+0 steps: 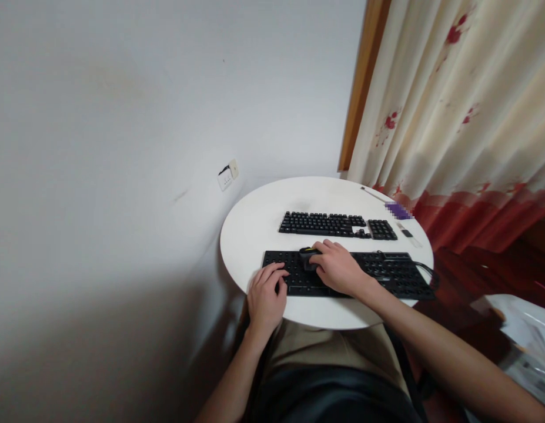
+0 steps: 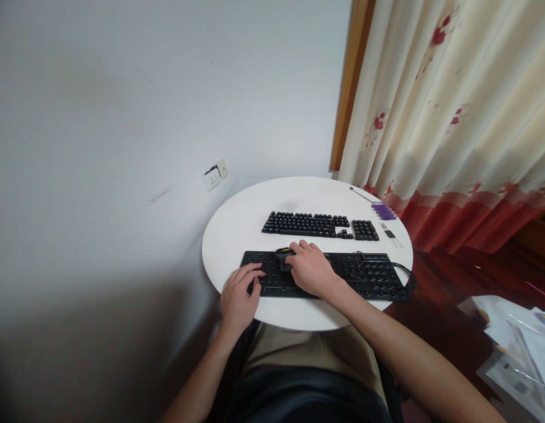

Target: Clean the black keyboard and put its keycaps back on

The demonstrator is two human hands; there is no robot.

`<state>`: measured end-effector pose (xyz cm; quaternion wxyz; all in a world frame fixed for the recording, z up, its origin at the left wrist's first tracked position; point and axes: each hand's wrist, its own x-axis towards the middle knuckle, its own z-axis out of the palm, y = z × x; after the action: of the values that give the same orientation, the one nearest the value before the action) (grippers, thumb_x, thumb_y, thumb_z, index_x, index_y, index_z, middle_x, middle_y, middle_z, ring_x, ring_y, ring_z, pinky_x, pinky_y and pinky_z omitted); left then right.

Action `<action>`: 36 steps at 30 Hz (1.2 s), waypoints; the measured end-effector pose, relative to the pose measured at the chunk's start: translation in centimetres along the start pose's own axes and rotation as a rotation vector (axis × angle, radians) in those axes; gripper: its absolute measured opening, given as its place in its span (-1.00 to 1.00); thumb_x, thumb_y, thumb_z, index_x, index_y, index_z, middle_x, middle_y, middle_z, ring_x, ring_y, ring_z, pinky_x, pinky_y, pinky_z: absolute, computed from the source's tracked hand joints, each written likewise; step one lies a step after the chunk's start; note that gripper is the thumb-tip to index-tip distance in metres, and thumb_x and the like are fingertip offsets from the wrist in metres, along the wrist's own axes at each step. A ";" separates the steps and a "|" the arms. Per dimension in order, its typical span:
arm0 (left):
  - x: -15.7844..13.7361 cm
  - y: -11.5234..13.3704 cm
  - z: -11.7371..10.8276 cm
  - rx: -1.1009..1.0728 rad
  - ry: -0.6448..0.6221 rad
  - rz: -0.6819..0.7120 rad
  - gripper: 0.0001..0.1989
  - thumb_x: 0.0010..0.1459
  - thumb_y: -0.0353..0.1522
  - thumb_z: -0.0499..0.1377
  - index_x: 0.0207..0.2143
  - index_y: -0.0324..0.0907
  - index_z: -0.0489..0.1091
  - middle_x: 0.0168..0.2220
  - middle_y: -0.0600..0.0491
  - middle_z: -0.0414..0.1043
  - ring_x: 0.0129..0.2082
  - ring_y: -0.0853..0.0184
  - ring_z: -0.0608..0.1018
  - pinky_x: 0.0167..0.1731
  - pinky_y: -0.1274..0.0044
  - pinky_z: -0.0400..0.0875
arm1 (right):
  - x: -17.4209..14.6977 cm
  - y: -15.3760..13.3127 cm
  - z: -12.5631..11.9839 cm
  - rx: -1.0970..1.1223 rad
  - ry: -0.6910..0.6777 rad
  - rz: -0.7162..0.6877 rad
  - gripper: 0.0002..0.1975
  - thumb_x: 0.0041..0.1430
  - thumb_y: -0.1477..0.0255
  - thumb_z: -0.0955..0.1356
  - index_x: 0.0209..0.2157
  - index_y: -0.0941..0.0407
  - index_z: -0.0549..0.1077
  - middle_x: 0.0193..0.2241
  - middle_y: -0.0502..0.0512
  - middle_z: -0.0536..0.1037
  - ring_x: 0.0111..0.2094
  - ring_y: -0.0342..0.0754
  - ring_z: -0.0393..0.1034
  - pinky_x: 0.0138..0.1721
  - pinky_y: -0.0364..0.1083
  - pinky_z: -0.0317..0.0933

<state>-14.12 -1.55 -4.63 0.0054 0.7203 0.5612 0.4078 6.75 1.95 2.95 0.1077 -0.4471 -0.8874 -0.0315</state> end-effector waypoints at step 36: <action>0.1 0.2 -0.3 0.002 -0.001 -0.009 -0.76 0.23 -0.50 0.07 -0.24 -0.05 0.49 0.00 0.09 0.52 0.02 0.20 0.50 0.08 0.27 0.37 | -1.8 -0.6 0.3 0.186 0.008 0.029 -0.70 0.15 0.54 0.31 -0.12 0.08 0.58 -0.12 0.15 0.46 -0.08 0.04 0.31 -0.02 -0.04 0.20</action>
<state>-14.08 -1.65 -4.27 0.0070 0.7179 0.5650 0.4068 7.24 0.19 2.28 0.1526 -0.4480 -0.8795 0.0508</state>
